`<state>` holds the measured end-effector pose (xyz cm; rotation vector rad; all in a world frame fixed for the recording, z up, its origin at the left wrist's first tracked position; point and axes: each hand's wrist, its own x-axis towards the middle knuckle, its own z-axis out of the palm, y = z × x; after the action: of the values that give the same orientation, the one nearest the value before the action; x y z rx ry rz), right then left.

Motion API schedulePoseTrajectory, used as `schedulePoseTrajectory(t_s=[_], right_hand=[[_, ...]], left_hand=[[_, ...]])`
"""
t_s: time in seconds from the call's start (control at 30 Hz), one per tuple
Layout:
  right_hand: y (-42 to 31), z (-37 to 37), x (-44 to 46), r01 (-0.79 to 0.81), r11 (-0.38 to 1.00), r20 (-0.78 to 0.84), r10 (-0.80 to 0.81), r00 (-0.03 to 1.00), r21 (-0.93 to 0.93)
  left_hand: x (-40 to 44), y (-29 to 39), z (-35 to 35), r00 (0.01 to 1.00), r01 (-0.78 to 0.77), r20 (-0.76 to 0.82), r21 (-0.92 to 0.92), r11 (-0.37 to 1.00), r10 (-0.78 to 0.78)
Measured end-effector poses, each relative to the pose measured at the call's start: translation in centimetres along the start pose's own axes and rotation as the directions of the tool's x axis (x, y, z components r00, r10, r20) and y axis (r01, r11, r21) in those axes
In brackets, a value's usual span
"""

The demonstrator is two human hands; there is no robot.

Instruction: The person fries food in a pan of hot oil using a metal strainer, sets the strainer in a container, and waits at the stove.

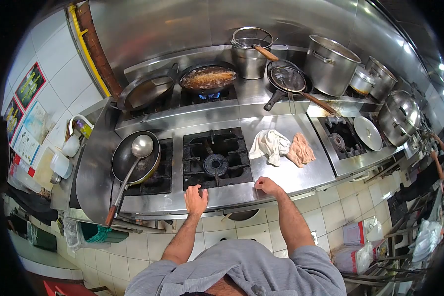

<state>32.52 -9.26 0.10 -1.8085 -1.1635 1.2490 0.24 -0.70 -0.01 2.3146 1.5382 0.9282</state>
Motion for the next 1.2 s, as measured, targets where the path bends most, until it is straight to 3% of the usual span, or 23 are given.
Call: schedulePoseTrajectory(t_s=[0.6,0.8,1.2], right_hand=[[-0.4,-0.1,-0.3,0.004,0.999,0.004,-0.003,1.000,-0.040],[0.2,-0.2,0.0,0.022,1.000,0.019,-0.022,1.000,-0.016],[0.6,-0.1,0.3,0.014,1.000,0.009,-0.014,1.000,-0.011]], left_hand=[[0.0,-0.4,0.4,1.000,-0.008,0.015,0.007,1.000,0.008],[-0.1,-0.5,0.7,0.997,-0.051,-0.054,0.007,0.999,0.051],[0.0,-0.3,0.3,1.000,-0.016,0.004,-0.007,1.000,0.016]])
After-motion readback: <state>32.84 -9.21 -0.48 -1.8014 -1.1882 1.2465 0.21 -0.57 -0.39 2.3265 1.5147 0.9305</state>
